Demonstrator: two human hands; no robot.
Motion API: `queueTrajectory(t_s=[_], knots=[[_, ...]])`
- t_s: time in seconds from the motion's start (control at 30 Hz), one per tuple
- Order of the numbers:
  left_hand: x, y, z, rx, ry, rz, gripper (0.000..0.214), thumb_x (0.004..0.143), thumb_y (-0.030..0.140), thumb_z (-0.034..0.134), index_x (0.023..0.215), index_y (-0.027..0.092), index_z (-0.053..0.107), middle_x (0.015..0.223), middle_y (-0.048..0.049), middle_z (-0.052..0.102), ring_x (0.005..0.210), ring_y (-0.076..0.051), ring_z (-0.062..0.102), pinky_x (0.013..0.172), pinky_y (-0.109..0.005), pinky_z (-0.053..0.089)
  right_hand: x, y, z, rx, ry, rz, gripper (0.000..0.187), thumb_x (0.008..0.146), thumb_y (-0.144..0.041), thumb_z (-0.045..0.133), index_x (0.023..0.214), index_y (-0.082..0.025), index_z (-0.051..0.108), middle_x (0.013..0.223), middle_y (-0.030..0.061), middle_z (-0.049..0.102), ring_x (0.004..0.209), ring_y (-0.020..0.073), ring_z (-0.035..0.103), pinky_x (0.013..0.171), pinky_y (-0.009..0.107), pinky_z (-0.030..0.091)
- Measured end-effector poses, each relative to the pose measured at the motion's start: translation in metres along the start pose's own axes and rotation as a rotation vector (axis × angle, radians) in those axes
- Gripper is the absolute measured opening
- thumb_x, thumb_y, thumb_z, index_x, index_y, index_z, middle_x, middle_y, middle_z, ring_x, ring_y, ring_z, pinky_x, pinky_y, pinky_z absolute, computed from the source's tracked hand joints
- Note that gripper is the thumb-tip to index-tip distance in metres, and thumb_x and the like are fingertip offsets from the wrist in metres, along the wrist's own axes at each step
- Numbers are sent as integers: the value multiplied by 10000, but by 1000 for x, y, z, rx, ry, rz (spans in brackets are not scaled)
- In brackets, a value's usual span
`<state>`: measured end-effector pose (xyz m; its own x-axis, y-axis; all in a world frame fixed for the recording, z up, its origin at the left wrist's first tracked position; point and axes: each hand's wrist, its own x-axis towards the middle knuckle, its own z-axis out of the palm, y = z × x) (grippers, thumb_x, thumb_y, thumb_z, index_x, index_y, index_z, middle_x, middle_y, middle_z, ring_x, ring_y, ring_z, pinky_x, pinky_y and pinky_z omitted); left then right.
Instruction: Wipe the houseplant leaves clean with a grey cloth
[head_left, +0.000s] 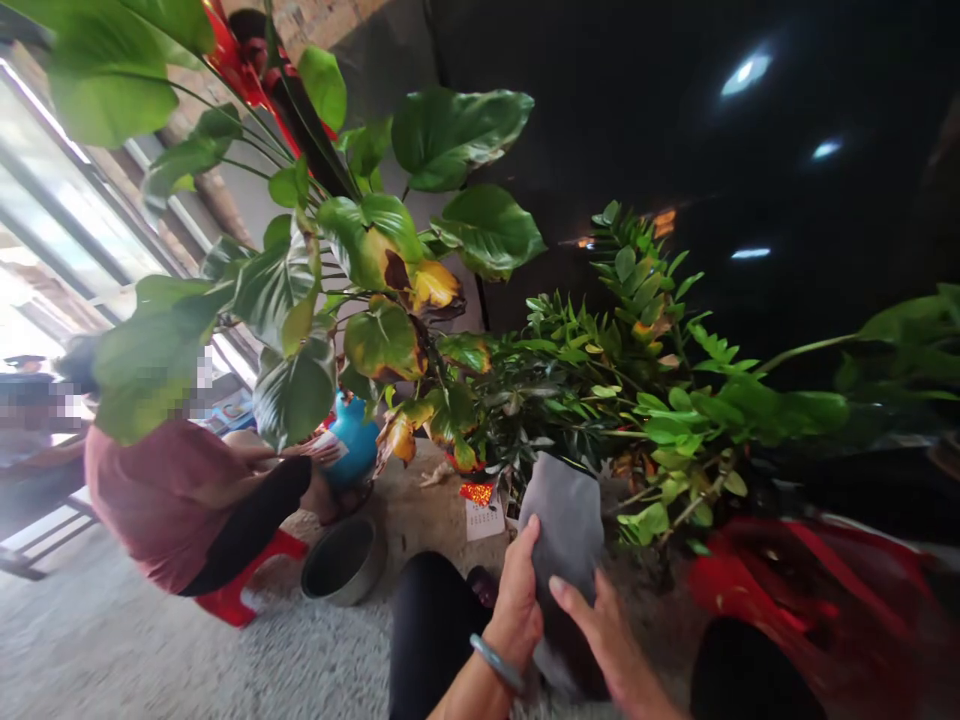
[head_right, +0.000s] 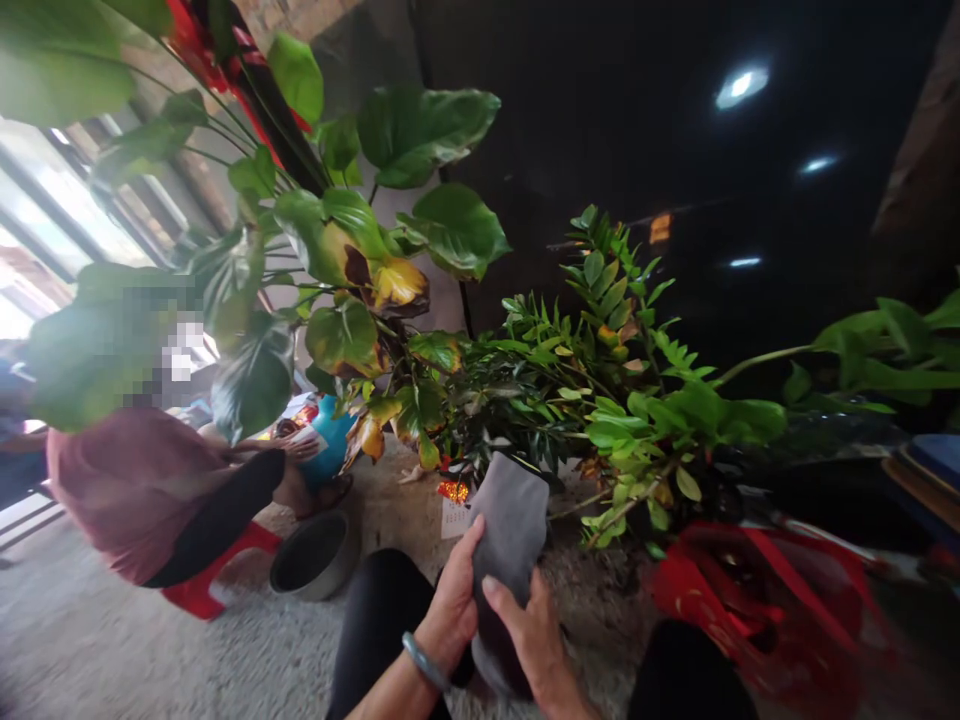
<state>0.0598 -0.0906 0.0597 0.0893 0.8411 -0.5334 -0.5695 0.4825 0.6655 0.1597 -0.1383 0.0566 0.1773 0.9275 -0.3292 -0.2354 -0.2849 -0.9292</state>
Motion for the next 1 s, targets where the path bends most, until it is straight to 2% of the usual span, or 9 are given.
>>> queueTrajectory(t_s=[0.1,0.27,0.37,0.5,0.57,0.63,0.77,0.9,1.0], knots=[[-5,-7,3,-121,104,-19,466,697,480,795,1008,138,727,1141,-146,743,1126,-325,662,931,-384,543,-1,-2,8,-75,73,-83,434,462,-520,743,802,-253,711,962,142,791,1023,399,697,913,437,540],[-17,-9,14,-155,114,-52,453,716,494,771,975,124,733,1108,-164,747,1112,-323,664,922,-372,540,-3,-14,5,-73,99,-132,433,452,-524,710,784,-245,701,860,147,792,912,414,720,829,469,568],[-22,-17,12,-86,34,-53,480,689,506,783,967,117,735,1085,-168,750,1109,-327,653,928,-380,519,-6,-18,-6,-92,145,-82,359,422,-516,708,673,-260,686,760,138,780,845,417,721,787,470,572],[-19,-19,-8,87,-138,-17,556,593,583,810,892,119,741,973,-166,754,1027,-330,657,862,-383,496,-13,-32,-27,-77,145,-24,343,383,-481,730,633,-247,707,709,110,779,787,398,724,761,466,573],[-9,-6,-20,130,-151,3,547,597,568,803,915,128,735,947,-139,743,930,-285,661,788,-353,484,-14,-50,-31,-39,147,-48,348,393,-473,748,651,-242,719,696,91,780,761,379,727,730,452,577],[5,15,-26,126,-59,56,458,628,473,802,931,140,717,948,-112,721,830,-220,642,730,-315,466,-10,-73,-28,4,165,-117,331,409,-459,769,656,-245,716,687,73,778,750,358,727,716,431,580],[37,64,-17,114,133,246,261,682,291,765,888,153,684,962,-80,682,725,-146,590,667,-267,459,21,-108,-5,128,259,-201,359,389,-427,782,687,-240,707,682,52,769,739,330,713,703,414,572],[59,97,2,240,104,465,297,695,206,740,983,146,695,785,-14,651,657,-126,576,606,-231,446,36,-94,8,214,99,95,361,349,-416,751,650,-227,687,571,58,719,681,346,702,624,436,556],[68,111,9,372,147,499,373,745,138,669,1116,112,671,614,36,576,576,-123,547,560,-224,426,14,-58,1,176,66,253,354,350,-440,737,621,-220,686,559,79,712,722,369,714,643,446,555]])
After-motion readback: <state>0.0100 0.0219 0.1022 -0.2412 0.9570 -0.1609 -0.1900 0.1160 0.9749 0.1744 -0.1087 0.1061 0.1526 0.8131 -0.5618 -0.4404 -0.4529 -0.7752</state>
